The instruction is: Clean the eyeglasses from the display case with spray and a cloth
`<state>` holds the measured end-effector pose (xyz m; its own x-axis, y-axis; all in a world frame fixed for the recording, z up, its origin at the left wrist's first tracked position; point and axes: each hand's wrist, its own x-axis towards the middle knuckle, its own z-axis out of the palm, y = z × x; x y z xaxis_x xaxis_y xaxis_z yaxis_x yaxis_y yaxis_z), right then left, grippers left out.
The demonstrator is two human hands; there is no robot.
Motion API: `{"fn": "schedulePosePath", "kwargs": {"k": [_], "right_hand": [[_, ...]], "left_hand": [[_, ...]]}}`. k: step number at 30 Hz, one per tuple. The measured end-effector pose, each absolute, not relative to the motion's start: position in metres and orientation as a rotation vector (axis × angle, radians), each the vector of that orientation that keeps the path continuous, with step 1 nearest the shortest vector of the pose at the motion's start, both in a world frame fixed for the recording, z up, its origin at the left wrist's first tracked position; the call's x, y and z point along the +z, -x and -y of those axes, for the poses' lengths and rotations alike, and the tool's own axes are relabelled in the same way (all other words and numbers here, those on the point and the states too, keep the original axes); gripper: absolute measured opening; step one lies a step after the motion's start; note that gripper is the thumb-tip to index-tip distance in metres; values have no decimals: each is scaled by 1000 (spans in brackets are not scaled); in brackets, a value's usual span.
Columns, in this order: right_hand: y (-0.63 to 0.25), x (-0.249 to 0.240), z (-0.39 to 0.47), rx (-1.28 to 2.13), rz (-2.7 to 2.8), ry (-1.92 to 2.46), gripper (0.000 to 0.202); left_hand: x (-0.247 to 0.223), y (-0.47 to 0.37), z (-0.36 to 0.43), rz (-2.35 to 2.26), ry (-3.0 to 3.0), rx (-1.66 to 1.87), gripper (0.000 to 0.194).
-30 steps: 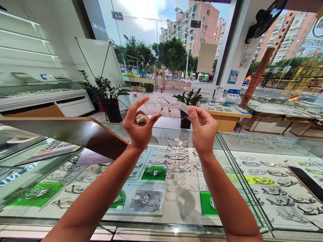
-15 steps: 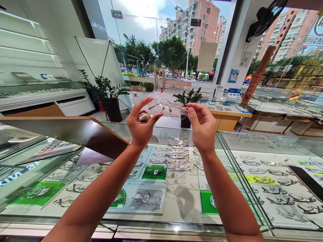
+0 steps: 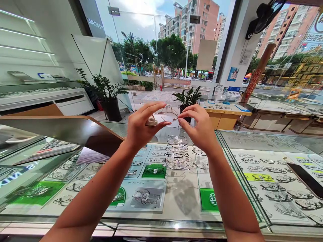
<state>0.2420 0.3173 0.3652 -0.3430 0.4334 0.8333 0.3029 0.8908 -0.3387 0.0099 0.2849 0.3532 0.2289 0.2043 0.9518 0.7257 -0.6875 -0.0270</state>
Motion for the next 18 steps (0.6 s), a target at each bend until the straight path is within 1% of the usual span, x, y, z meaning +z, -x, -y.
{"fn": "schedulePosePath", "kwargs": {"k": [6, 14, 18], "right_hand": [[-247, 368, -320, 365, 2017, 511, 13], [-249, 363, -326, 892, 2037, 460, 20], [-245, 360, -329, 971, 1974, 452, 20]], "left_hand": [[358, -9, -278, 955, 2198, -1568, 55], [361, -5, -278, 891, 2360, -1696, 60], [361, -4, -279, 915, 2411, -1661, 65]]}}
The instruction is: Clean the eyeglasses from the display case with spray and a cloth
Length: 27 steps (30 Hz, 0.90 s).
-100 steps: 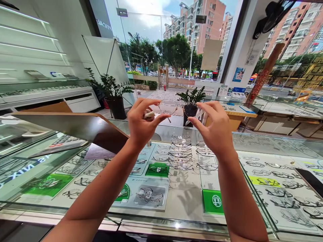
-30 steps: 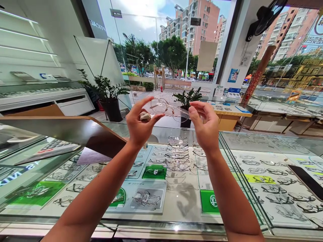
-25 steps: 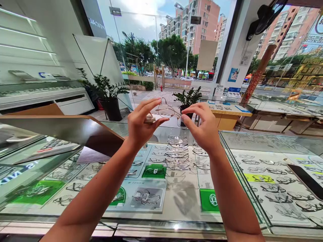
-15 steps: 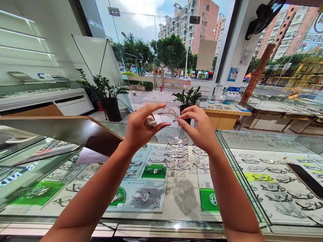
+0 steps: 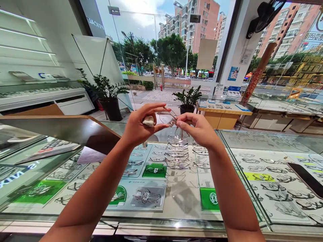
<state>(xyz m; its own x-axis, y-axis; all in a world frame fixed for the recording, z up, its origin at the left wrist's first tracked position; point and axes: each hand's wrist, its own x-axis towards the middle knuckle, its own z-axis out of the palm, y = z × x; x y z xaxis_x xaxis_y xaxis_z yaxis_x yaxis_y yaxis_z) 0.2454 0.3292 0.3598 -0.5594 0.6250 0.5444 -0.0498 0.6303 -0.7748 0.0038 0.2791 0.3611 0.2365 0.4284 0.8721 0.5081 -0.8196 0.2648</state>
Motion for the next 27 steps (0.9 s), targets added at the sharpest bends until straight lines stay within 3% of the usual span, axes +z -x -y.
{"fn": "schedulePosePath", "kwargs": {"k": [3, 7, 16, 21, 27], "right_hand": [[-241, 357, -333, 877, 1888, 503, 18], [-233, 353, -330, 630, 1832, 607, 15], [-205, 345, -306, 41, 1803, 611, 14], [-209, 346, -292, 24, 1915, 700, 18], [-265, 319, -301, 148, 1876, 737, 20]], "left_hand": [[361, -10, -276, 983, 2258, -1642, 65], [358, -26, -267, 1114, 1993, -1732, 22], [350, -37, -277, 1515, 2376, -2048, 36], [347, -35, -289, 1451, 2401, -2115, 34], [337, -44, -293, 1491, 2581, -1803, 31]]}}
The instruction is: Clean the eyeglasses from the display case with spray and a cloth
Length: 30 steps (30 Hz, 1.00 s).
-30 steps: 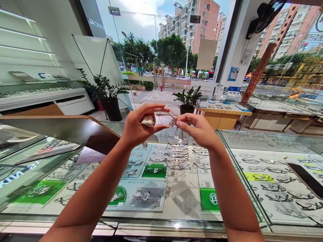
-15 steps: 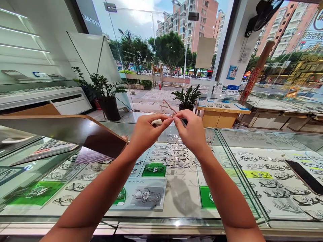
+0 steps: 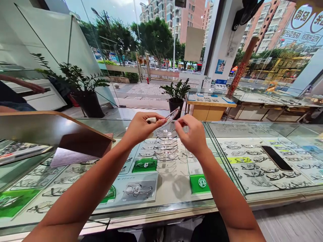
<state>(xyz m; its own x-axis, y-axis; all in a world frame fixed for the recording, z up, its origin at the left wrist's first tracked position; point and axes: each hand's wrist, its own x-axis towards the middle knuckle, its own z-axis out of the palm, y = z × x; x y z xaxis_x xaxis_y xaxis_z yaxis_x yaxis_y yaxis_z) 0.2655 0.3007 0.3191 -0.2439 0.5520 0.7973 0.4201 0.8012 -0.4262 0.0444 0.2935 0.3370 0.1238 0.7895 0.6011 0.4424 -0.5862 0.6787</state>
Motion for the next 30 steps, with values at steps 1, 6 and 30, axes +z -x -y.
{"fn": "schedulePosePath", "kwargs": {"k": [1, 6, 30], "right_hand": [[-282, 308, -309, 130, 1815, 788, 24], [-355, 250, -366, -80, 1419, 1074, 38], [-379, 221, -404, -16, 1340, 1402, 40]], "left_hand": [[334, -48, -293, -1236, -2103, 1371, 28], [313, -80, -303, -1503, -2347, 881, 17], [246, -215, -384, -1663, -2549, -213, 28]]}}
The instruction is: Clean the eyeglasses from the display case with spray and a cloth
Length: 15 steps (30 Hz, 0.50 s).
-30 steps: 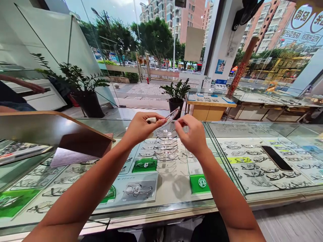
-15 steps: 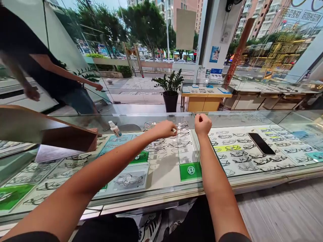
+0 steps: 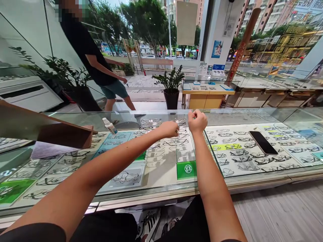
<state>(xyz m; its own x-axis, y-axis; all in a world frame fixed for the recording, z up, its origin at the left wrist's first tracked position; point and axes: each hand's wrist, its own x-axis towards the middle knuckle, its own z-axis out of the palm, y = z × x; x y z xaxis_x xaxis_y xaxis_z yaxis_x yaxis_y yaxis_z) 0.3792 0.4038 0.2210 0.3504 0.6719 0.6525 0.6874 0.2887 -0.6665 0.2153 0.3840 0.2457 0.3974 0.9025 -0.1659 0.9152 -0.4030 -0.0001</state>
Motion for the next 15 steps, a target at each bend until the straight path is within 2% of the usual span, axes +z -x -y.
{"fn": "schedulePosePath", "kwargs": {"k": [6, 15], "right_hand": [[-378, 222, -400, 68, 1331, 1373, 50], [-377, 222, -400, 52, 1375, 1347, 48]], "left_hand": [[246, -217, -382, -1658, -2539, -282, 22], [253, -210, -399, -1764, -2542, -214, 31]]}}
